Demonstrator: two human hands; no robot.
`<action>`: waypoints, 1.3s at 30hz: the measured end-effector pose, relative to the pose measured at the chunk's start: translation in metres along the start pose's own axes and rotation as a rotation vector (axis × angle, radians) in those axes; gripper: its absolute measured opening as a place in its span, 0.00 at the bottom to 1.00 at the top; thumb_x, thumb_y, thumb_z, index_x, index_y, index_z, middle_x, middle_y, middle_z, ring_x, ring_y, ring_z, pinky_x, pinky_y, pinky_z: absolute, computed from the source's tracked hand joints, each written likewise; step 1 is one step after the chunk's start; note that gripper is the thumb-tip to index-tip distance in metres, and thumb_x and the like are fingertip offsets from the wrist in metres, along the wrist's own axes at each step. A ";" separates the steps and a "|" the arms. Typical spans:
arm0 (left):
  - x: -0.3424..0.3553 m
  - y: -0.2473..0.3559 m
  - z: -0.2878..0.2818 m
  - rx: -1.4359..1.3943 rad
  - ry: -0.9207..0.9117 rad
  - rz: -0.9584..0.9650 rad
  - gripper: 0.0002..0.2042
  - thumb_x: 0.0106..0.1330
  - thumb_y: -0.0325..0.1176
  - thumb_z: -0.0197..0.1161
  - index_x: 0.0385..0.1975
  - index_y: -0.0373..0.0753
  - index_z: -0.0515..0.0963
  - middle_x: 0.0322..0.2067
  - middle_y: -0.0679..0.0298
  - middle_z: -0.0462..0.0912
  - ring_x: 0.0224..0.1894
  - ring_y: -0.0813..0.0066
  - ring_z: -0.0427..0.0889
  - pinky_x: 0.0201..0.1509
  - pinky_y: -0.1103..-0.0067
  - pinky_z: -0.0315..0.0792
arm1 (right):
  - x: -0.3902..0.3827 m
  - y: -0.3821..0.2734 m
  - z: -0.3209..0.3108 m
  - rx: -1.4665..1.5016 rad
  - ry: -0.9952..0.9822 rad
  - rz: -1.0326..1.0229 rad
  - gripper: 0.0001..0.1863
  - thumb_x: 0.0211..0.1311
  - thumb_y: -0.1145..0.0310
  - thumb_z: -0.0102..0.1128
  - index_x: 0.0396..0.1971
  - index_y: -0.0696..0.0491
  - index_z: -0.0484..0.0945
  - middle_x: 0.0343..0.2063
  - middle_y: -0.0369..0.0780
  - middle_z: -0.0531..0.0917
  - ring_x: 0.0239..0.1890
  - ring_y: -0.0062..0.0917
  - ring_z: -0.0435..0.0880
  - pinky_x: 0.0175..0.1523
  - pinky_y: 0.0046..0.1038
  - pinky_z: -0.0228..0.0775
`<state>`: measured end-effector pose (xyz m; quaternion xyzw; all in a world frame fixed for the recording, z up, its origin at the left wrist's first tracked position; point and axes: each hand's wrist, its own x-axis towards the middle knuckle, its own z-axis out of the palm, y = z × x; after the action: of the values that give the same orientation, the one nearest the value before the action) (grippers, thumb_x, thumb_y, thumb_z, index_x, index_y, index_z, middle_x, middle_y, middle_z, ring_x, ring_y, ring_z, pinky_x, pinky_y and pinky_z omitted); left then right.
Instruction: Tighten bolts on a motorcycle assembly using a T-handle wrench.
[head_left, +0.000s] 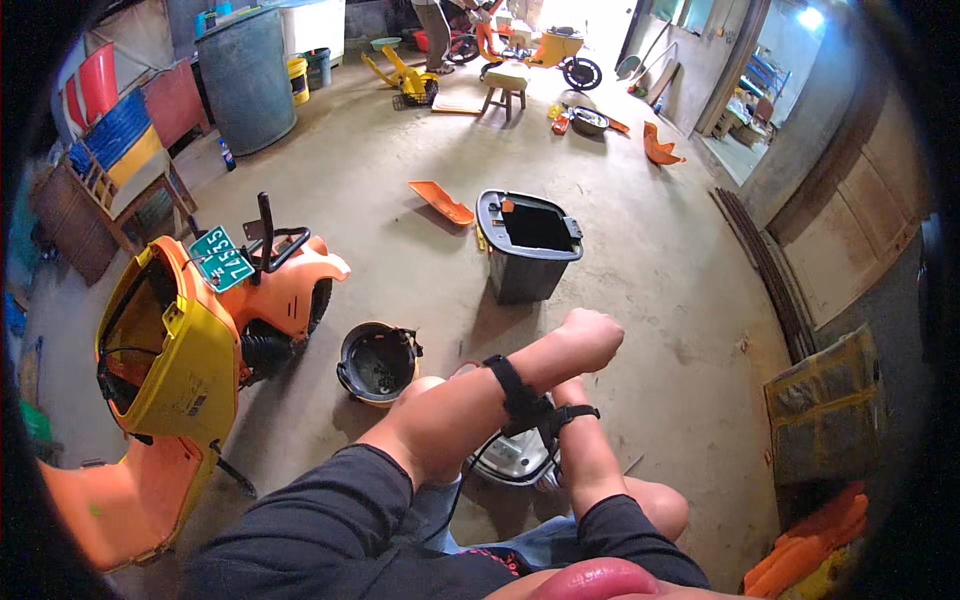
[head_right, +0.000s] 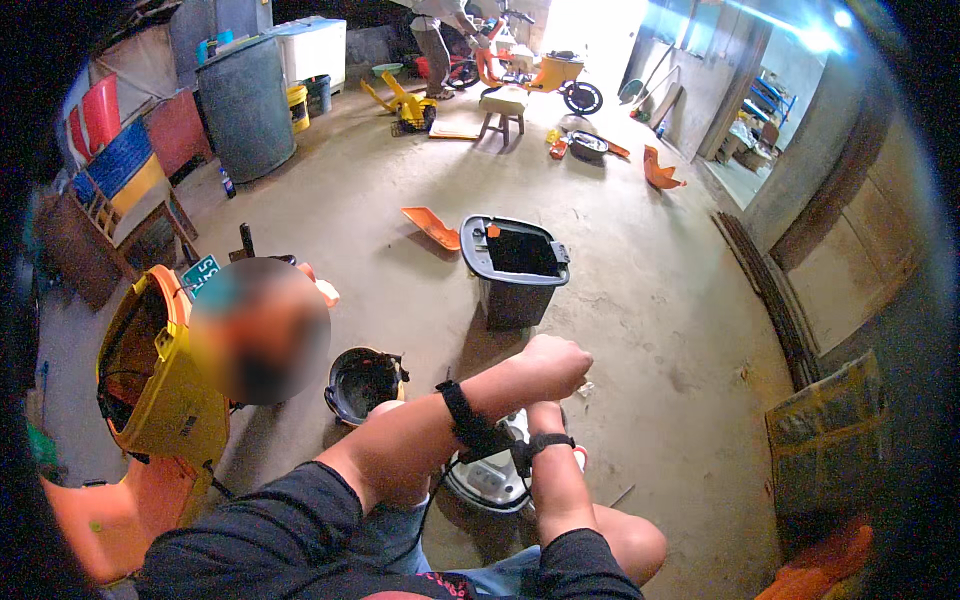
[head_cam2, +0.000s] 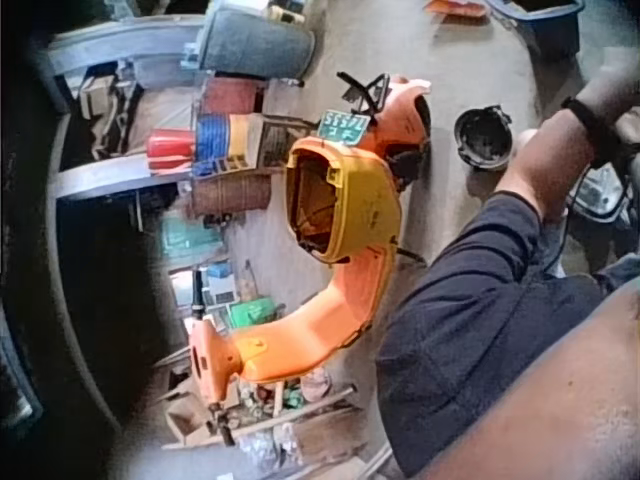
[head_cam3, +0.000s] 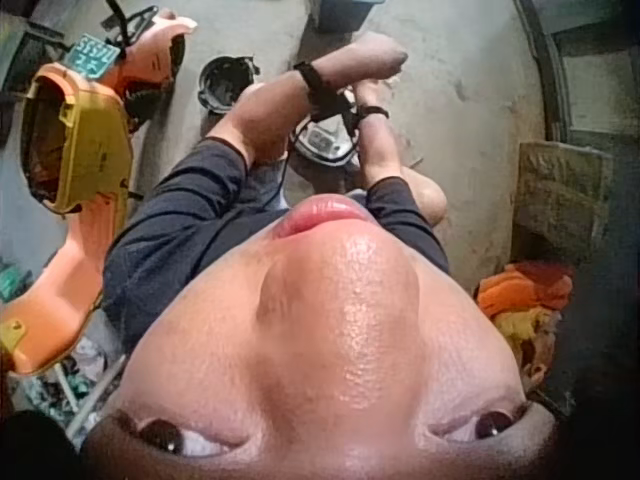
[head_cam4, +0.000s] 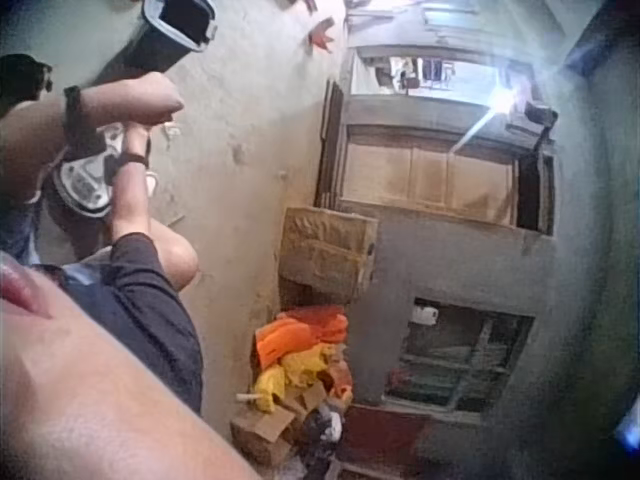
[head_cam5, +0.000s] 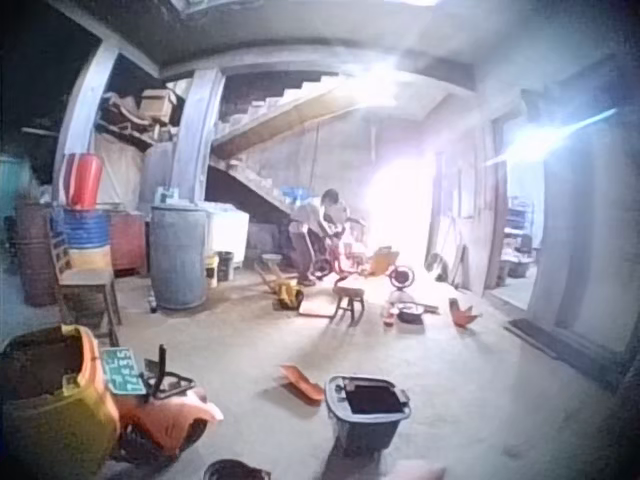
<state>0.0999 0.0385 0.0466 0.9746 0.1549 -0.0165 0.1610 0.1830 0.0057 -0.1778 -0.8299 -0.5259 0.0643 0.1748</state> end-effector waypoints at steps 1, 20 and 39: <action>-0.001 0.000 0.001 0.003 0.001 0.008 0.08 0.51 0.29 0.59 0.30 0.40 0.82 0.35 0.58 0.83 0.38 0.61 0.83 0.39 0.70 0.76 | 0.000 0.000 0.001 0.009 0.000 -0.005 0.27 0.58 0.55 0.57 0.53 0.54 0.67 0.54 0.45 0.70 0.60 0.29 0.61 0.63 0.32 0.51; 0.006 0.024 0.001 -0.049 0.053 0.118 0.08 0.53 0.30 0.57 0.30 0.39 0.82 0.34 0.55 0.82 0.38 0.59 0.82 0.39 0.69 0.76 | -0.021 0.006 -0.027 -0.036 -0.120 -0.028 0.26 0.57 0.55 0.58 0.52 0.54 0.68 0.53 0.45 0.71 0.59 0.30 0.63 0.61 0.33 0.53; -0.014 -0.025 -0.024 -0.042 0.078 0.010 0.09 0.53 0.33 0.55 0.29 0.40 0.82 0.34 0.56 0.82 0.37 0.60 0.82 0.40 0.68 0.76 | 0.042 -0.002 -0.037 -0.056 -0.272 0.066 0.26 0.57 0.55 0.58 0.51 0.54 0.69 0.52 0.46 0.72 0.58 0.31 0.65 0.59 0.34 0.56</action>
<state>0.0781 0.0645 0.0630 0.9717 0.1564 0.0257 0.1752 0.2103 0.0359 -0.1389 -0.8351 -0.5185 0.1672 0.0766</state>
